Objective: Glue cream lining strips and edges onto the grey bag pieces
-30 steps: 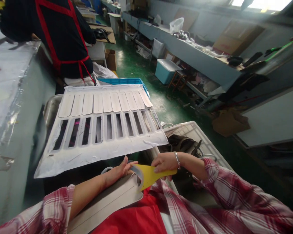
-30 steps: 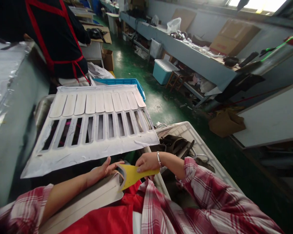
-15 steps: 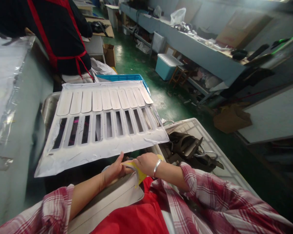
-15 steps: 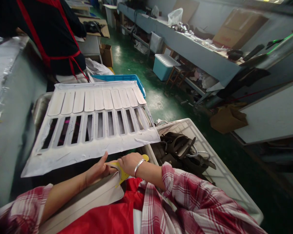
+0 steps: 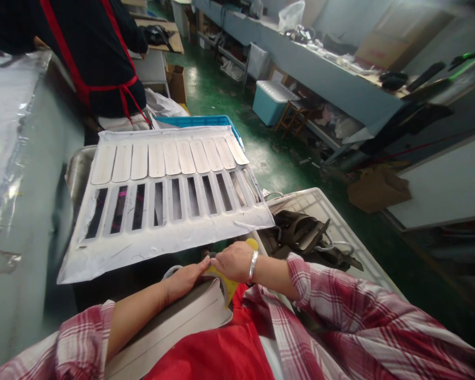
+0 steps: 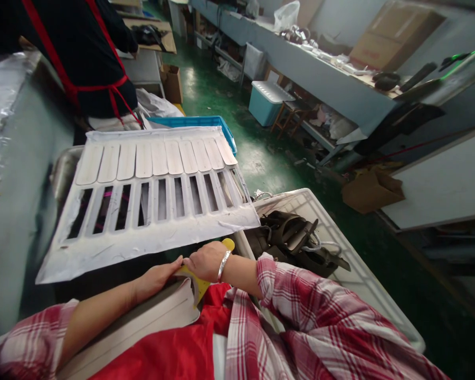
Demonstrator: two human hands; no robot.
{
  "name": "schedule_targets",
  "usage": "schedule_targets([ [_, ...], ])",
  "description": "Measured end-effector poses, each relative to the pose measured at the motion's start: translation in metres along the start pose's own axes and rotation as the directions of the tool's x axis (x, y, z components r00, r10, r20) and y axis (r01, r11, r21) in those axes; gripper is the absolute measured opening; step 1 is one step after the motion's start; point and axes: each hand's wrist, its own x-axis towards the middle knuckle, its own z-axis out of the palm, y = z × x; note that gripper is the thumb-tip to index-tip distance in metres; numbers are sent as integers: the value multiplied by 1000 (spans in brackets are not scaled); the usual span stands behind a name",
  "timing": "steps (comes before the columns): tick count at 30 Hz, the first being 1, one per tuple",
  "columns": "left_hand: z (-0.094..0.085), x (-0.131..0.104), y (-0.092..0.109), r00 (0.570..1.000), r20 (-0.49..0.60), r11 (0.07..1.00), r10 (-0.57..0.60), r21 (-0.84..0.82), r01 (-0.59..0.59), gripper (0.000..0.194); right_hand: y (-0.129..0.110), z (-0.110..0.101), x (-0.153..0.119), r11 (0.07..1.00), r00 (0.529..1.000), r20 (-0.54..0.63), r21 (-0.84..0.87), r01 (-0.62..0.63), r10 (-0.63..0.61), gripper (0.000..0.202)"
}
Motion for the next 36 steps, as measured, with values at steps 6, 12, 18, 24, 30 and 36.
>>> schedule_targets([
  [6,-8,-11,2,957,163,847,241,446,-289,48,1,2,0,997,996,-35,2,79,-79,47],
  [12,2,-21,30,945,244,840,220,444,-310,46,3,5,4,990,990,-31,-11,140,-140,53],
  [18,7,-24,36,964,221,938,145,279,-205,47,4,6,7,983,983,-8,-9,182,-182,52],
  [24,7,-31,39,978,193,950,78,282,-132,49,1,5,10,976,976,-15,-19,218,-218,52],
  [30,0,-36,35,984,171,914,54,387,-117,52,-6,3,17,966,967,7,-16,257,-257,55],
  [36,-14,-51,24,988,105,858,112,492,-149,51,-24,-8,29,971,970,56,18,238,-238,52],
])
